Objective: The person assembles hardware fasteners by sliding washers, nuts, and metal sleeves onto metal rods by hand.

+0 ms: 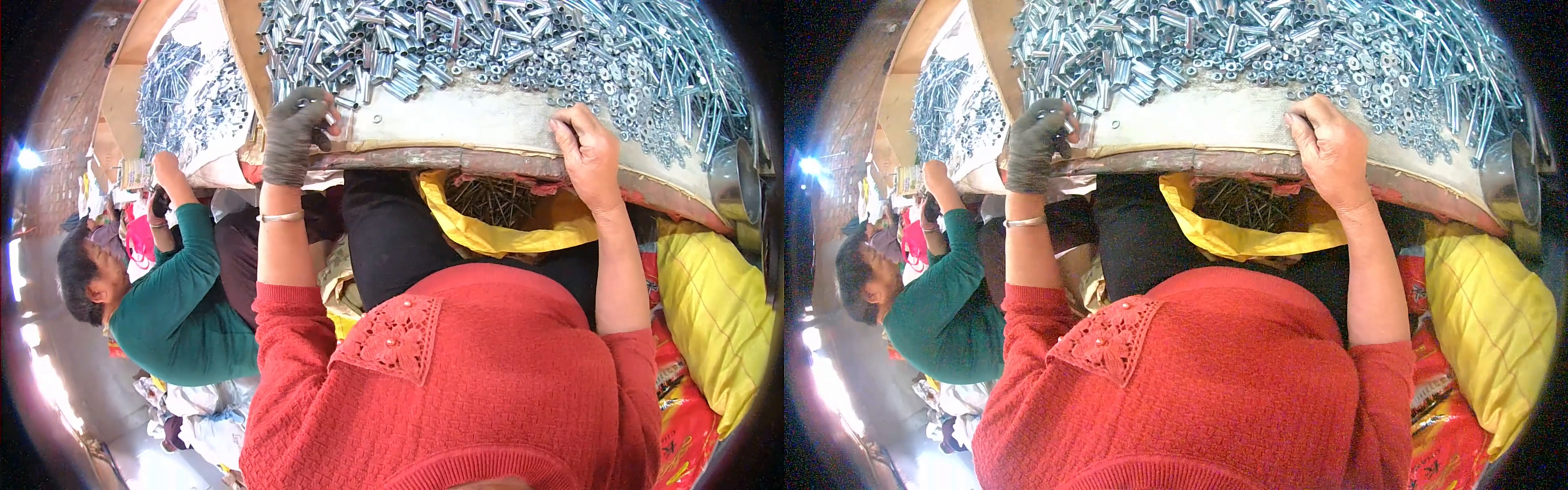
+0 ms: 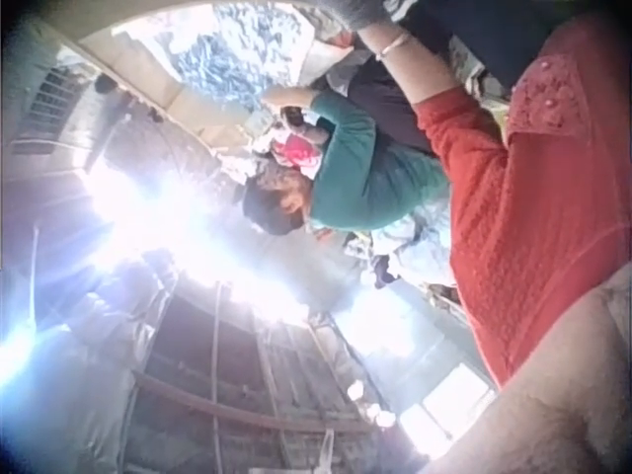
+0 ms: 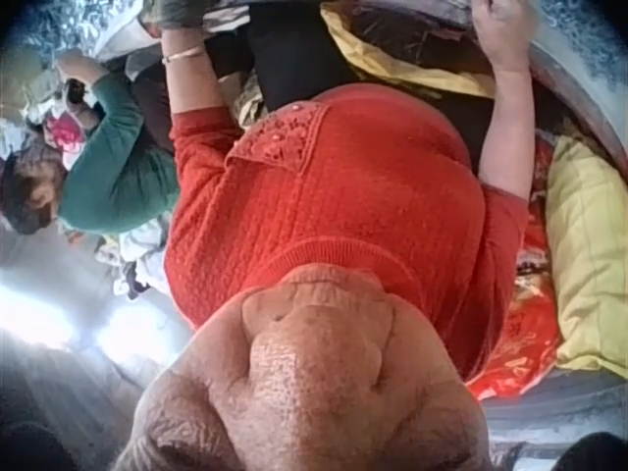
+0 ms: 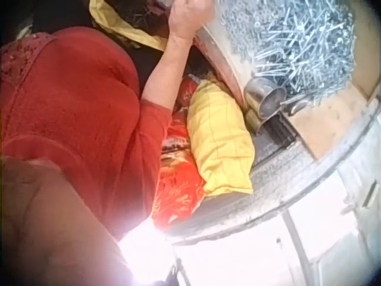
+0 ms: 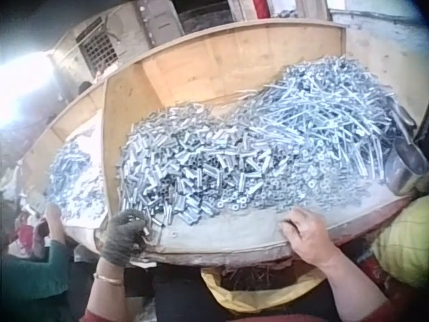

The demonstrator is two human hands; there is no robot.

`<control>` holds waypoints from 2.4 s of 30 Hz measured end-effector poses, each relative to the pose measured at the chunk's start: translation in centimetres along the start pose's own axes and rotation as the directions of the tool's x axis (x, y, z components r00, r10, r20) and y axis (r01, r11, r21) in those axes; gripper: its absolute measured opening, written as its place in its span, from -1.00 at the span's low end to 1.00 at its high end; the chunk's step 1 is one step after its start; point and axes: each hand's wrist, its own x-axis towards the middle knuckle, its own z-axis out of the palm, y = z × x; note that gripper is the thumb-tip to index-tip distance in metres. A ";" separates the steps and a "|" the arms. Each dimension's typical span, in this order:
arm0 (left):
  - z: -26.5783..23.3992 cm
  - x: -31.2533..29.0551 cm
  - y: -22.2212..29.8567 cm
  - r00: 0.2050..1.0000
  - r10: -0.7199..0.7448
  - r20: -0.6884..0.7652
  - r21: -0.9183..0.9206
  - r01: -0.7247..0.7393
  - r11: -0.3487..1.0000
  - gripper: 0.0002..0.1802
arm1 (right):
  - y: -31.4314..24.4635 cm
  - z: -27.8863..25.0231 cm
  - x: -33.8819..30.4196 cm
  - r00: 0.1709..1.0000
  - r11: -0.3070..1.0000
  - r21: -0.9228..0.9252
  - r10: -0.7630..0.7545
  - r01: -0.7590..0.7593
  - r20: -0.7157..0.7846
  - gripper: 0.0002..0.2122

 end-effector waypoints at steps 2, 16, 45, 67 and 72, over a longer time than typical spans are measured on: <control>0.2 0.8 -0.5 0.999 -0.038 0.012 0.436 0.028 0.899 -0.72 | 0.2 0.1 0.0 1.000 1.000 0.008 0.009 -0.009 -0.004 -0.95; 2.6 1.0 0.3 0.984 -0.024 -0.176 -0.558 -0.080 0.826 -0.81 | 0.2 0.0 -0.2 0.999 1.000 -0.011 -0.018 0.018 -0.029 -0.95; 11.3 0.6 0.2 0.998 0.056 -0.030 -0.152 -0.060 0.987 -0.90 | 1.0 0.1 -0.4 0.999 0.999 -0.036 -0.019 0.018 -0.038 -0.94; 15.0 -8.2 2.0 0.884 0.016 0.467 -0.645 0.328 0.690 -0.77 | 4.2 -8.3 8.9 0.903 0.541 -0.814 -0.426 0.215 -0.045 -0.94; 16.0 -8.0 1.9 0.900 -0.004 0.436 -0.689 0.337 0.641 -0.78 | -2.5 -7.9 5.2 0.804 0.732 -0.650 -0.504 0.204 -0.315 -0.81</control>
